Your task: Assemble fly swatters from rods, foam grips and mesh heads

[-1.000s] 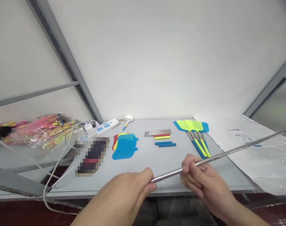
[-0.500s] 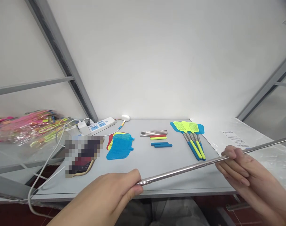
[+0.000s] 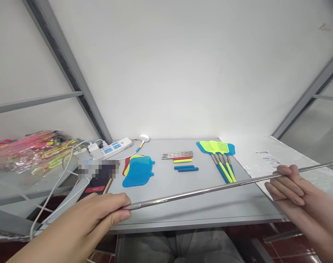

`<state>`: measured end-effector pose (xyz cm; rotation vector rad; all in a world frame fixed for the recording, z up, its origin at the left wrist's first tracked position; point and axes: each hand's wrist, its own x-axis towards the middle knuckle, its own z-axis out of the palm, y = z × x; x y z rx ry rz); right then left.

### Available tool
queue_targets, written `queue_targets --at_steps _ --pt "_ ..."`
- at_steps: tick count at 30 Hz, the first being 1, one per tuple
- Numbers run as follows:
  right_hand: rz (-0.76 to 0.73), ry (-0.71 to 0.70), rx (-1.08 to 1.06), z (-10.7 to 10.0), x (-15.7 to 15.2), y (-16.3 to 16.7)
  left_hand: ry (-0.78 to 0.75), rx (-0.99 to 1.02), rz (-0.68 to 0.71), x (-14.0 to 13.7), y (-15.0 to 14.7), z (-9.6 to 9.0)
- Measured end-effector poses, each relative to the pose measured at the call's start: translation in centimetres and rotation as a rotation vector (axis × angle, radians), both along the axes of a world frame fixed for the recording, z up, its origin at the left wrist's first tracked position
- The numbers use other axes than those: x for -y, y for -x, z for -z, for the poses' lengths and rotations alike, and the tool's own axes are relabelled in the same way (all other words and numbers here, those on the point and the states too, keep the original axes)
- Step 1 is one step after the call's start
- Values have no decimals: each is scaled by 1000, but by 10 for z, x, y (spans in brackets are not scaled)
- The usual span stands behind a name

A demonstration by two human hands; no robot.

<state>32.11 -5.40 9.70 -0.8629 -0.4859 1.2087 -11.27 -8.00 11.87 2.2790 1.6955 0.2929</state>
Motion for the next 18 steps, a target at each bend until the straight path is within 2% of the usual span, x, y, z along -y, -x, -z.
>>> queue_targets --at_steps 3,7,12,15,18 --pt "-35 -23 -34 6 -7 -2 60 42 2 -14 -7 -3" --pt "-49 -93 64 11 -22 -9 94 102 -48 -22 -11 0" --pt "18 -144 58 23 -30 -17 109 89 -128 -16 11 -2" --pt "21 -110 26 30 -29 -18 121 42 -199 -9 28 -6" --pt "29 -96 -32 31 -29 -17 114 44 -220 -5 29 -11"
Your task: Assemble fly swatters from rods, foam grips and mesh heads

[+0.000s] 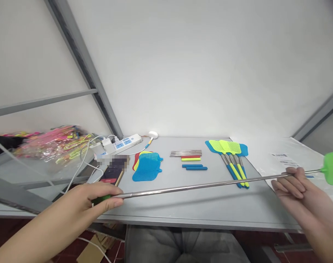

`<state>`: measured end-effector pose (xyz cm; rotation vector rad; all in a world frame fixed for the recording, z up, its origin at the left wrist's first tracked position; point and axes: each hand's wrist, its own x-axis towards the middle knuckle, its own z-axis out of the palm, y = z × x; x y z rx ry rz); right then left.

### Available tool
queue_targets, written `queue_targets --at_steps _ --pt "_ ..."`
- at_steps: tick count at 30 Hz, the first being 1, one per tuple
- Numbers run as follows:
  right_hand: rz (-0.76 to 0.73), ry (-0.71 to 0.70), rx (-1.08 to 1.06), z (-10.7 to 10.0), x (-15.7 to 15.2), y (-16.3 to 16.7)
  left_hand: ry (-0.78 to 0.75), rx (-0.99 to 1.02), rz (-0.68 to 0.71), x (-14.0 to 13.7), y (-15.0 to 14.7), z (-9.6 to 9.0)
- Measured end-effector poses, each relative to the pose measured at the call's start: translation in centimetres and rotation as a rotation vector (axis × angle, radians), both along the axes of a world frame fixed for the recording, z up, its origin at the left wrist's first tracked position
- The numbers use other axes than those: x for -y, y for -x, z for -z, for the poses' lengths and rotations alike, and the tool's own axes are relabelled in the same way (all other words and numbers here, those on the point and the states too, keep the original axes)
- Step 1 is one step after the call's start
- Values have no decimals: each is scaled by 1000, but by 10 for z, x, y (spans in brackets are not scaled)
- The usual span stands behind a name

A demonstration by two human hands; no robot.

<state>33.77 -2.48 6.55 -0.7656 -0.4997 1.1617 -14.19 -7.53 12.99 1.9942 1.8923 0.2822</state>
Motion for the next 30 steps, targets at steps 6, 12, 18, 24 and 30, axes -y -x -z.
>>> queue_targets --at_steps 6,12,18,24,30 --pt "-149 82 50 16 0 36 6 88 91 -6 -45 -9" --pt "-374 73 66 32 12 91 -69 39 178 -6 -86 -6" --pt "-266 17 124 22 2 82 -136 31 230 -2 -94 -5" --pt "-260 -32 190 13 4 82 -139 62 286 -4 -107 1" --pt "-430 -148 284 -1 19 115 -160 99 348 1 -140 2"
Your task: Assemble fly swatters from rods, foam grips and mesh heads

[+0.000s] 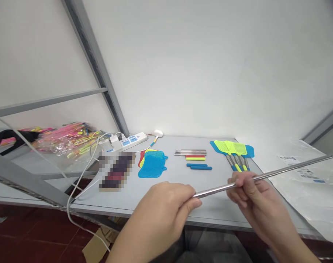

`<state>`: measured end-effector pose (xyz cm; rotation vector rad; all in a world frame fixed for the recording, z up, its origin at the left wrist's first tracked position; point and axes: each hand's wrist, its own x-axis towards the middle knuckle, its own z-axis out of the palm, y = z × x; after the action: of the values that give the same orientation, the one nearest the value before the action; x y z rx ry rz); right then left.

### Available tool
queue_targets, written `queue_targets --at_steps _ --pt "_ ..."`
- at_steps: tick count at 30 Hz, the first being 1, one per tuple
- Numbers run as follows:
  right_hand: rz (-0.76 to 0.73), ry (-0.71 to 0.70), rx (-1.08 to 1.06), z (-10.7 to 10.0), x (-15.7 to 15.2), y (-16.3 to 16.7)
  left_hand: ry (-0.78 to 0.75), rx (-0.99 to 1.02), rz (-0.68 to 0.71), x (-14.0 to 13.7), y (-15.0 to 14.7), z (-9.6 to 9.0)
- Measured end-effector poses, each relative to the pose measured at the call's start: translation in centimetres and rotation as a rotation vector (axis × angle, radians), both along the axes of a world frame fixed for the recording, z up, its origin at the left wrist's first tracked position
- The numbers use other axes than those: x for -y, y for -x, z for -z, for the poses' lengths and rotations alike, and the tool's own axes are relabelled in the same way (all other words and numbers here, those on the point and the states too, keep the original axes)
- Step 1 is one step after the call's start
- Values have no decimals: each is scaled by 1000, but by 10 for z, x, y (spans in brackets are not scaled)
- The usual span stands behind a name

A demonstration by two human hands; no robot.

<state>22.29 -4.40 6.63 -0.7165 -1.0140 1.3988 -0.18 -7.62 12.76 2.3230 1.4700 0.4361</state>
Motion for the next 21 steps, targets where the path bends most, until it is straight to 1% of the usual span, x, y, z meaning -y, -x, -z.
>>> queue_targets --at_steps 4,9,14,16,18,21 --pt "-78 -5 -5 -5 2 19 -54 -39 -22 4 -12 1" --pt "-168 17 -16 -3 1 27 -151 -117 -9 8 -10 3" --pt "-217 19 -17 6 10 41 -136 -69 20 2 -20 9" --pt "-210 35 -12 10 13 44 -120 -43 27 -2 -23 12" --pt "-194 45 17 12 11 40 -94 -27 36 -5 -20 12" --pt "-106 9 14 7 3 24 -84 -20 26 -7 -3 8"
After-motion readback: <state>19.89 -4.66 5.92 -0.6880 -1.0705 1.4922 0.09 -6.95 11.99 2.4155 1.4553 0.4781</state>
